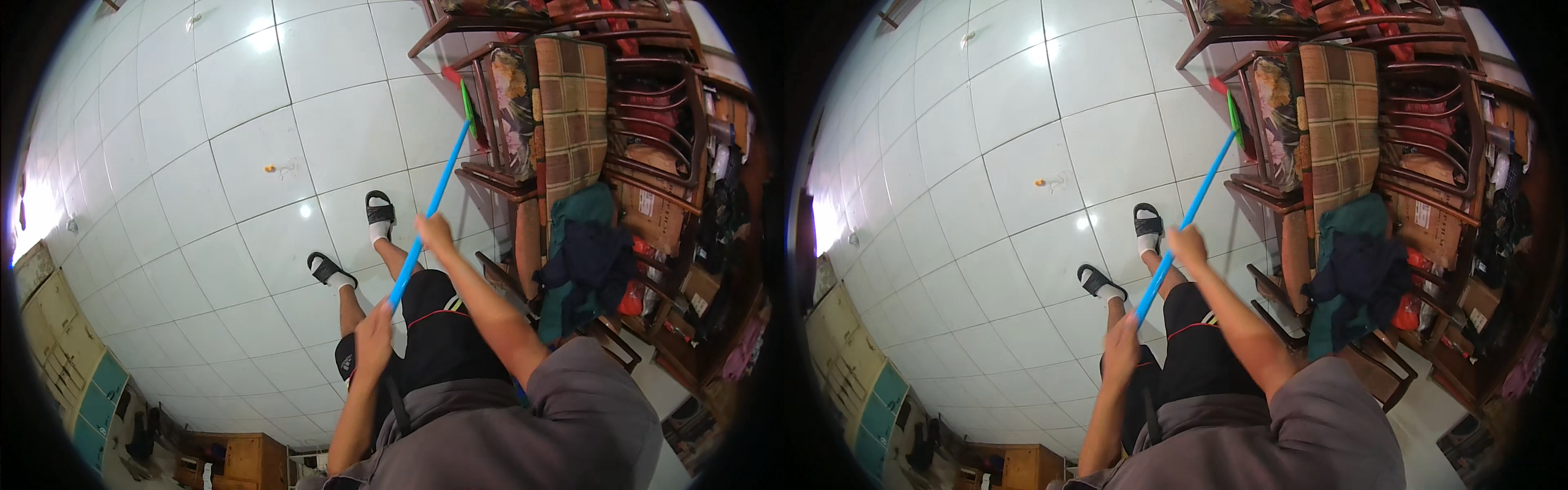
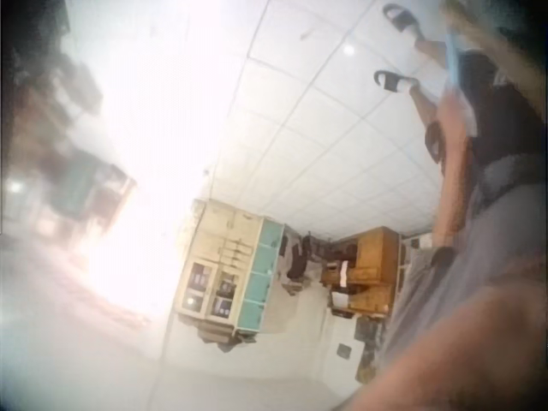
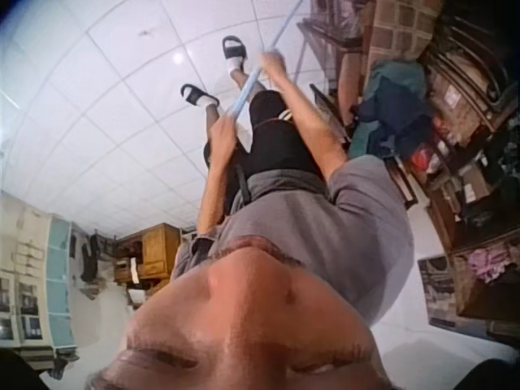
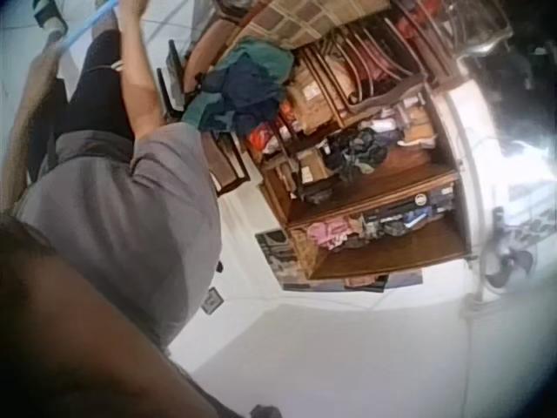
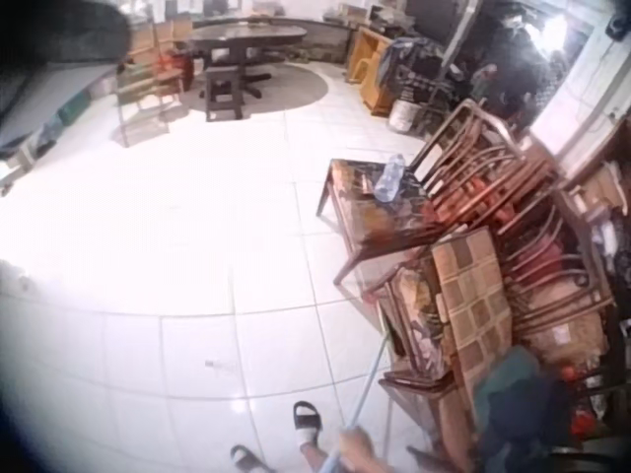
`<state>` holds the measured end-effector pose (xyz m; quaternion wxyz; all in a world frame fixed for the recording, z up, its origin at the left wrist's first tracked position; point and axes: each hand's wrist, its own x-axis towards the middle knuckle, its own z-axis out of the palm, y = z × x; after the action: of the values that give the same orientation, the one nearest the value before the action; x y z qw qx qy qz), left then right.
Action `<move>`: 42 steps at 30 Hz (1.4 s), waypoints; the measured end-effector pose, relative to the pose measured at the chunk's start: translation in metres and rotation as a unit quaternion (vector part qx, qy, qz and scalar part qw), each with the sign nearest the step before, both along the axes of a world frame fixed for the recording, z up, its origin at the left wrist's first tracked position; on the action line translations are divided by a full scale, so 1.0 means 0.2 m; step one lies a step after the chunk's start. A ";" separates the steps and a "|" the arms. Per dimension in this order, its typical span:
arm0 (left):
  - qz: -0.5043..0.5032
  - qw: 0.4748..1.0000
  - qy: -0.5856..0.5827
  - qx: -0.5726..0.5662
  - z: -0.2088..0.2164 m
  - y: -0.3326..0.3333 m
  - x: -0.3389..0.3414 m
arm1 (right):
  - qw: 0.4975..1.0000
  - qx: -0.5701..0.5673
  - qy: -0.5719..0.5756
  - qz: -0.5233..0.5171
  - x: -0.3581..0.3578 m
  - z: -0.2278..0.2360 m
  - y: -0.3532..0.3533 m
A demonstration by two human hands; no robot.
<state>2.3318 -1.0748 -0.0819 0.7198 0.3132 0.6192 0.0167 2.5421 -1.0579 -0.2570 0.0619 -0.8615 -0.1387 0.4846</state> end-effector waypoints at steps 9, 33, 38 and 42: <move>-0.013 0.981 0.173 0.086 0.43 0.06 -0.62 | 0.984 0.061 0.163 -0.025 -0.92 0.22 0.00; 0.074 0.839 -0.186 0.506 0.31 -0.03 -0.59 | 0.943 0.075 0.192 -0.262 -0.74 0.72 -0.11; 0.176 0.900 -0.374 0.136 -0.04 -0.24 -0.22 | 0.929 0.081 0.239 -0.271 -0.34 0.25 -0.46; 0.303 0.842 -0.278 0.350 -0.06 -0.24 -0.77 | 0.948 0.004 0.287 -0.138 -0.91 0.28 -0.23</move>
<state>2.1785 -1.1223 -0.0949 0.6638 0.3231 0.4099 0.5356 2.3591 -1.1034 -0.2004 0.1691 -0.6961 0.0032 0.6978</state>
